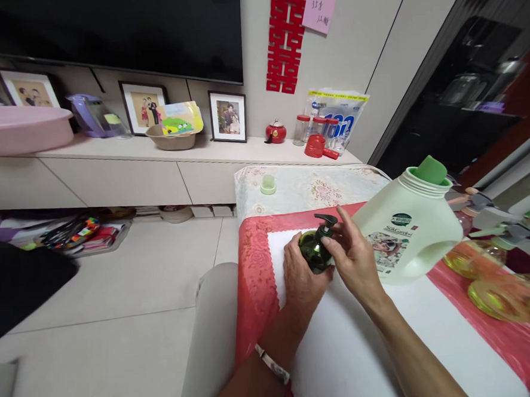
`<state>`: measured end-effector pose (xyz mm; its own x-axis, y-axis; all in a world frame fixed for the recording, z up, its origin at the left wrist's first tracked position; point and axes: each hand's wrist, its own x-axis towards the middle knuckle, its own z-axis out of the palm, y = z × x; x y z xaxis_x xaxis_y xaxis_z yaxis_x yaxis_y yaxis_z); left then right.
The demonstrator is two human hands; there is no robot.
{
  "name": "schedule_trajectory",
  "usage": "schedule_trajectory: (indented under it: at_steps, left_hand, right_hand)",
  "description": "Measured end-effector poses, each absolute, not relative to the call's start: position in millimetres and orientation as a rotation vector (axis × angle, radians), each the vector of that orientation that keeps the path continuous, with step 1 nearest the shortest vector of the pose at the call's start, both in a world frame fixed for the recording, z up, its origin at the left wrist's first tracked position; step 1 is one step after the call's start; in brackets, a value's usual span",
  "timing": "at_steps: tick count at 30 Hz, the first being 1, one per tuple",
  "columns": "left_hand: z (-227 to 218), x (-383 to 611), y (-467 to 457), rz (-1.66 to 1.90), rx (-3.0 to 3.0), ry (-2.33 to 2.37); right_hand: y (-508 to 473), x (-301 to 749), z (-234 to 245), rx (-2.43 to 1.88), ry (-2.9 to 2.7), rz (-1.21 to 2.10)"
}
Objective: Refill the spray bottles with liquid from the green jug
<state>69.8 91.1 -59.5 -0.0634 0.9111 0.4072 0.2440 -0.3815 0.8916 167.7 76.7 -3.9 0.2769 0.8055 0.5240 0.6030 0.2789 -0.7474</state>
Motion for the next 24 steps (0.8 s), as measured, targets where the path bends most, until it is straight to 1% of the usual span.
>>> schedule_trajectory:
  at_steps: [2, 4, 8, 10, 15, 17, 24]
  left_hand:
    - [-58.7, 69.4, 90.9, 1.49, 1.644, 1.243]
    - [-58.2, 68.9, 90.8, 1.499, 1.65, 1.236]
    - [-57.7, 67.9, 91.0, 1.47, 1.654, 1.24]
    - [-57.8, 67.7, 91.1, 1.45, 1.646, 1.25]
    - [-57.3, 68.1, 90.7, 1.467, 1.639, 1.247]
    - [-56.7, 68.0, 90.4, 1.484, 1.644, 1.235]
    - [-58.6, 68.3, 90.9, 1.449, 1.642, 1.264]
  right_hand:
    - [77.5, 167.6, -2.1, -1.451, -1.423, 0.153]
    - [76.4, 167.8, -0.8, -1.472, -1.438, 0.159]
    - [72.0, 167.4, -1.8, -1.405, -1.445, 0.355]
    - [71.9, 166.5, -2.9, -1.377, -1.427, 0.383]
    - [77.7, 164.5, -1.6, -1.469, -1.375, 0.199]
    - [77.8, 164.3, -0.4, -1.498, -1.367, 0.182]
    - [72.6, 161.5, -4.2, -1.322, -1.34, 0.477]
